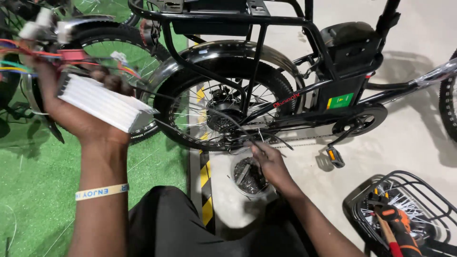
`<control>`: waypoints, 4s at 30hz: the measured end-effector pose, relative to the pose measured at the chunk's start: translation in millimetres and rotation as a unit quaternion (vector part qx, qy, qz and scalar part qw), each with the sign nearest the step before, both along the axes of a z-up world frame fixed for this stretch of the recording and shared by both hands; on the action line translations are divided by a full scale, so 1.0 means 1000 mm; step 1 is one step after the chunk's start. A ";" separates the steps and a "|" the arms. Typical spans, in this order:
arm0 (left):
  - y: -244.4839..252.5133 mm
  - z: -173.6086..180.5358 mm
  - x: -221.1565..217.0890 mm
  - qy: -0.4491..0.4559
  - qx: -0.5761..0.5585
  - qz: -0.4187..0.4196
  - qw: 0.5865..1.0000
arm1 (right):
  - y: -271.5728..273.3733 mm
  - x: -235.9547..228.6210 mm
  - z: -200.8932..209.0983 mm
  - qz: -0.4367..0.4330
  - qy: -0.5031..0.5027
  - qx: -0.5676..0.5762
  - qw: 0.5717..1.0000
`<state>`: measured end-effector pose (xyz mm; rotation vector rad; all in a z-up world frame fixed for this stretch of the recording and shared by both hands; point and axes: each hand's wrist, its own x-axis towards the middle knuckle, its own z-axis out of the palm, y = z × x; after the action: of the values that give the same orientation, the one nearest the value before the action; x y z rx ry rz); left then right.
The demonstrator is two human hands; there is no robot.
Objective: The person organizes and secures the wiring harness of an electric bicycle using zip ties. They connect various colored wires to a controller unit and route them along the frame, then use a zip tie gun to fasten the cables securely to the bicycle frame near the rear wheel.
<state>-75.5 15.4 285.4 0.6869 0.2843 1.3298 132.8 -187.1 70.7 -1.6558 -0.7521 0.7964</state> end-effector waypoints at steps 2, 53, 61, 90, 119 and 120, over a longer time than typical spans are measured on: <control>-0.004 -0.014 0.008 0.029 0.004 -0.047 0.998 | 0.008 -0.002 0.058 -0.042 -0.053 0.004 0.998; 0.021 -0.058 0.135 0.105 0.081 -0.182 0.974 | 0.140 0.123 0.261 0.019 -0.416 0.434 0.799; 0.007 -0.047 0.135 0.006 0.064 -0.295 0.953 | 0.150 0.124 0.268 -0.002 -0.557 0.383 0.737; 0.018 -0.047 0.130 -0.081 -0.004 -0.117 0.990 | 0.143 0.135 0.258 0.027 -0.594 0.078 0.800; -0.019 -0.049 0.167 0.111 0.093 -0.114 0.983 | 0.101 0.127 0.127 -0.366 -0.291 0.185 0.864; -0.019 -0.047 0.167 0.105 0.099 -0.117 0.983 | 0.101 0.124 0.127 -0.365 -0.269 0.191 0.870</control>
<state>91.5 -3.5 238.0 1.0010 0.2340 1.0704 257.2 -85.9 197.5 -1.6146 -0.5280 -0.3540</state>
